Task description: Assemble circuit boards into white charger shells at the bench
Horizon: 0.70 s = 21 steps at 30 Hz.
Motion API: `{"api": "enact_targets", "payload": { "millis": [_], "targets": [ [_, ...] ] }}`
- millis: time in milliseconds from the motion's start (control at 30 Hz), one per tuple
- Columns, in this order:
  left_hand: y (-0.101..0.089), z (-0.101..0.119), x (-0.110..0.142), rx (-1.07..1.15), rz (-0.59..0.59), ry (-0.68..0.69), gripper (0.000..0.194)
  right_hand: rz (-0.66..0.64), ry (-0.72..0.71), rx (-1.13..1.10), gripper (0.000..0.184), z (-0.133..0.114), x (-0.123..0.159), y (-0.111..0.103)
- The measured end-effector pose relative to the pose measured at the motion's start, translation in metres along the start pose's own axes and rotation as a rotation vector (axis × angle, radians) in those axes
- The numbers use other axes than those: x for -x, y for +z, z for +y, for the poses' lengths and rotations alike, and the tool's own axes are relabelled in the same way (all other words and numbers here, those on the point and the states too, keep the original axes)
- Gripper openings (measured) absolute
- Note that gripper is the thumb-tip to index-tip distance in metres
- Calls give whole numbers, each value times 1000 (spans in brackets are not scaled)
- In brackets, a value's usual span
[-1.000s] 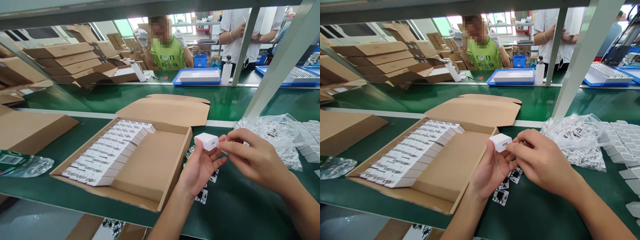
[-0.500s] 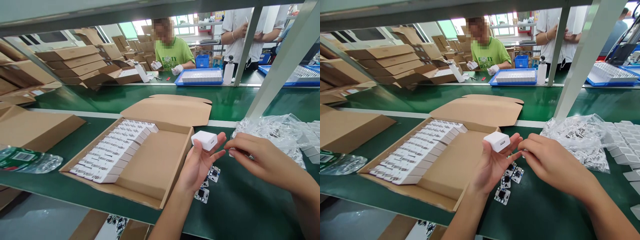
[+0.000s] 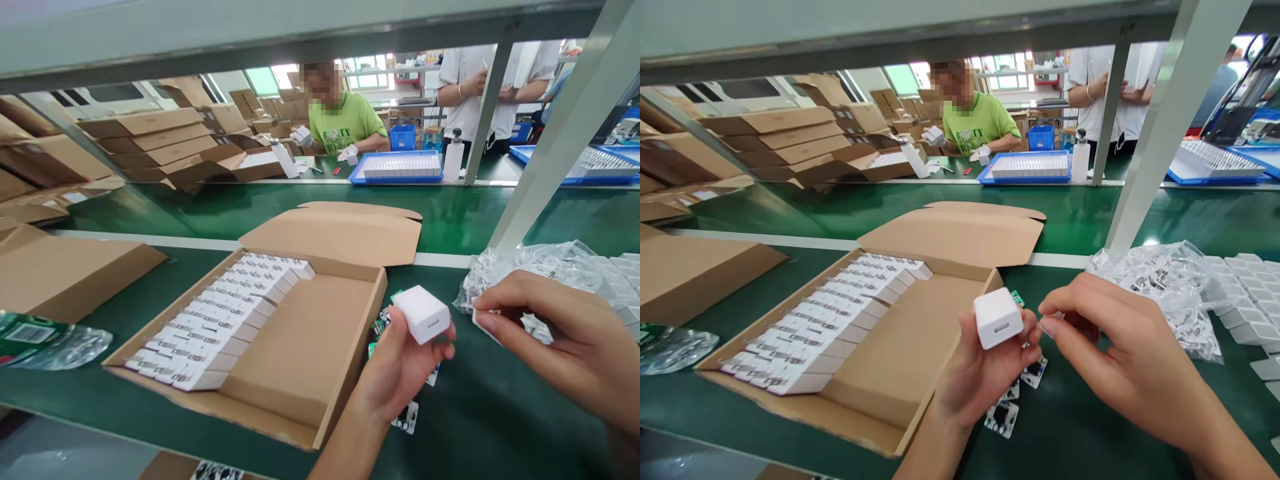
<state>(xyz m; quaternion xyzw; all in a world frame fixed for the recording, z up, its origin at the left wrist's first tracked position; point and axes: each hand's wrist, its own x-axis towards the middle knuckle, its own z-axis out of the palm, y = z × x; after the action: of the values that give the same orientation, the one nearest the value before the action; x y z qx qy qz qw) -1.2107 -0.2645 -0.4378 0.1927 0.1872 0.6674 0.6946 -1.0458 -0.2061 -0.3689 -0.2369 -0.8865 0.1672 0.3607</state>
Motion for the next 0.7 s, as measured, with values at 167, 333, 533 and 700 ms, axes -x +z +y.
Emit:
{"api": "enact_targets", "payload": {
  "millis": [167,333,533,700],
  "targets": [
    [-2,-6,8,151,-207,-170,45,157,27,34,2,1,6,-10],
    [-8,-11,8,207,-364,-186,47,235,41,53,4,4,11,-16],
    [-12,-13,6,170,-397,-142,52,220,27,26,8,6,10,-20],
    [-10,-10,6,110,-393,-130,51,82,-67,32,10,11,4,-21]
  ]
}}
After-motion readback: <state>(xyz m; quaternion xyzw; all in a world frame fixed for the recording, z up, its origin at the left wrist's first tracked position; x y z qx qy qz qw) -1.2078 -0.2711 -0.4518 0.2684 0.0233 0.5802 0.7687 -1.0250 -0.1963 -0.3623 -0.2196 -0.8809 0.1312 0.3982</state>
